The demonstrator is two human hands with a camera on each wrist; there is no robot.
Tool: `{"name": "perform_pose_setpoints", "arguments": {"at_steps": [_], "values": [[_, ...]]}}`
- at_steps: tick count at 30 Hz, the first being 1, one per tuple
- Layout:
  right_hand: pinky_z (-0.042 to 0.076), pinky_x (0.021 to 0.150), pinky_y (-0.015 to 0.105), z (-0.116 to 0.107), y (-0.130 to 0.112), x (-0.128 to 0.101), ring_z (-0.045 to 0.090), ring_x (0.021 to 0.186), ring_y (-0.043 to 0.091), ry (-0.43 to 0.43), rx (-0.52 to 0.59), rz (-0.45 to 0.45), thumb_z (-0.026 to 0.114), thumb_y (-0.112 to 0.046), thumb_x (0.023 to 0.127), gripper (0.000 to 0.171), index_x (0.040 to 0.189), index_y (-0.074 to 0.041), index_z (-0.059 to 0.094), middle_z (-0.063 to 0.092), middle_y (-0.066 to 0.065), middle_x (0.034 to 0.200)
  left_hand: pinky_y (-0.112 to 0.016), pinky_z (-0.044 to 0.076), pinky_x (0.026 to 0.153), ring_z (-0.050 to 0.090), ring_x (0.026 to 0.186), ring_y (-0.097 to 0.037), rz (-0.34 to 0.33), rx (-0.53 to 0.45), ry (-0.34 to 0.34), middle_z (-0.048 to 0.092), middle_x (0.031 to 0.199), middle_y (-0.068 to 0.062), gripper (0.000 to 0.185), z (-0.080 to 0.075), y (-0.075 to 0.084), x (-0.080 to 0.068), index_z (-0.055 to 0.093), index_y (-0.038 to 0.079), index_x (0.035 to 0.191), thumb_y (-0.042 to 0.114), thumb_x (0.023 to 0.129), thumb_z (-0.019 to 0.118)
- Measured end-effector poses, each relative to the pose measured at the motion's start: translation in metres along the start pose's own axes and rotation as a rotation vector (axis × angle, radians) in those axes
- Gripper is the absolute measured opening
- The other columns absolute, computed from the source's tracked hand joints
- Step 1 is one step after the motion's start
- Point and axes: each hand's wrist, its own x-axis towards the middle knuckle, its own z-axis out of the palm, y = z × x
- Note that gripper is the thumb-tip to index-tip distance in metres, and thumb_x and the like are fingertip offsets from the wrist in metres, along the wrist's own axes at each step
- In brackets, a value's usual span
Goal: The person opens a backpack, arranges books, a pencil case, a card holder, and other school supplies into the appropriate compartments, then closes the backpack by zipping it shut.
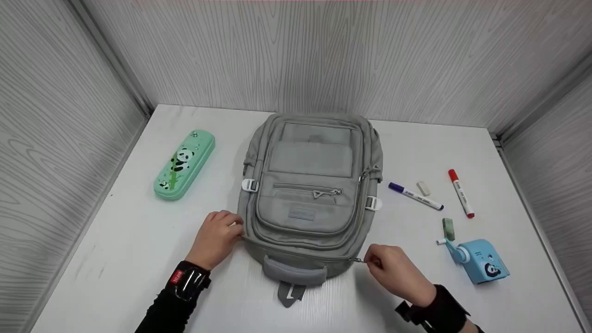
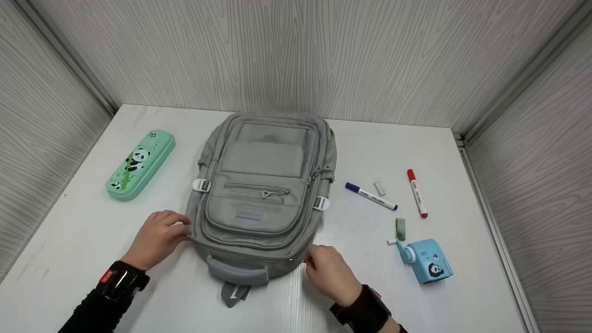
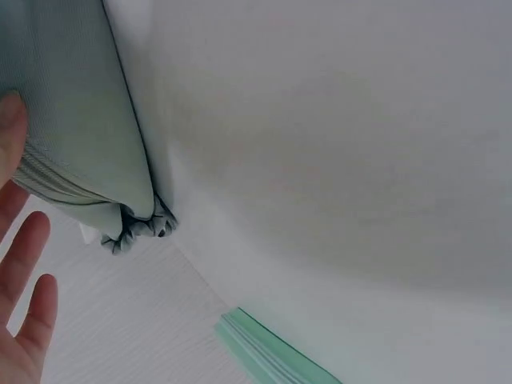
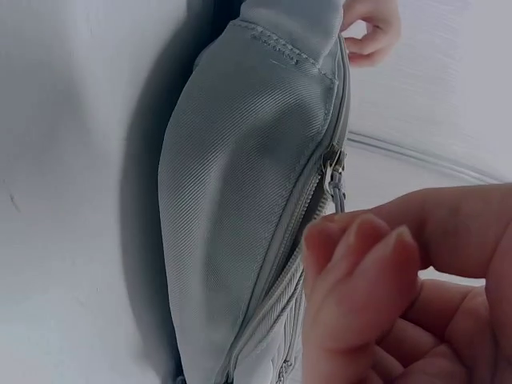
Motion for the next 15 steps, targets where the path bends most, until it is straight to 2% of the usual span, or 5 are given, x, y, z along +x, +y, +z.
{"name": "perform_pose_setpoints", "arguments": {"at_steps": [3, 5, 7, 11, 15], "values": [[0.041, 0.06, 0.018, 0.001, -0.001, 0.0, 0.043, 0.062, -0.003, 0.014, 0.002, -0.002, 0.055, 0.005, 0.088, 0.019, 0.085, -0.009, 0.068, 0.067, 0.003, 0.077, -0.043, 0.048, 0.08, 0.061, 0.093, -0.027, -0.098, -0.049, -0.142, 0.066, 0.092, -0.005, 0.013, -0.011, 0.014, 0.008, 0.073, 0.01, 0.076, 0.001, 0.071, 0.081], [0.04, 0.059, 0.018, 0.001, -0.003, -0.001, 0.043, 0.061, -0.003, 0.021, 0.008, 0.007, 0.055, 0.005, 0.088, 0.02, 0.085, -0.01, 0.068, 0.066, 0.002, 0.076, -0.046, 0.048, 0.085, 0.06, 0.099, -0.03, -0.151, -0.107, -0.245, 0.066, 0.098, -0.008, 0.01, -0.02, 0.031, 0.015, 0.074, 0.007, 0.079, -0.003, 0.077, 0.075], [0.04, 0.059, 0.018, 0.0, -0.004, -0.002, 0.043, 0.061, -0.003, 0.016, 0.017, 0.017, 0.055, 0.005, 0.089, 0.021, 0.085, -0.01, 0.068, 0.064, -0.001, 0.075, -0.049, 0.048, 0.09, 0.059, 0.103, -0.031, -0.16, -0.183, -0.317, 0.067, 0.102, -0.009, 0.009, -0.026, 0.053, 0.024, 0.074, 0.006, 0.084, -0.002, 0.081, 0.07], [0.039, 0.06, 0.018, -0.001, -0.007, -0.004, 0.042, 0.062, -0.002, 0.004, 0.028, 0.026, 0.056, 0.003, 0.09, 0.02, 0.087, -0.012, 0.068, 0.06, -0.006, 0.073, -0.04, 0.052, 0.091, 0.062, 0.098, -0.021, -0.019, -0.283, -0.358, 0.069, 0.099, -0.003, 0.007, -0.031, 0.108, 0.039, 0.073, 0.011, 0.093, 0.011, 0.088, 0.069], [0.039, 0.058, 0.019, 0.0, -0.012, -0.004, 0.042, 0.061, -0.002, 0.013, 0.032, 0.025, 0.057, 0.003, 0.09, 0.018, 0.086, -0.012, 0.068, 0.059, -0.006, 0.072, -0.03, 0.051, 0.079, 0.062, 0.089, -0.014, 0.151, -0.181, -0.333, 0.066, 0.094, 0.003, 0.011, -0.023, 0.157, 0.053, 0.07, 0.016, 0.097, 0.024, 0.092, 0.067]]}}
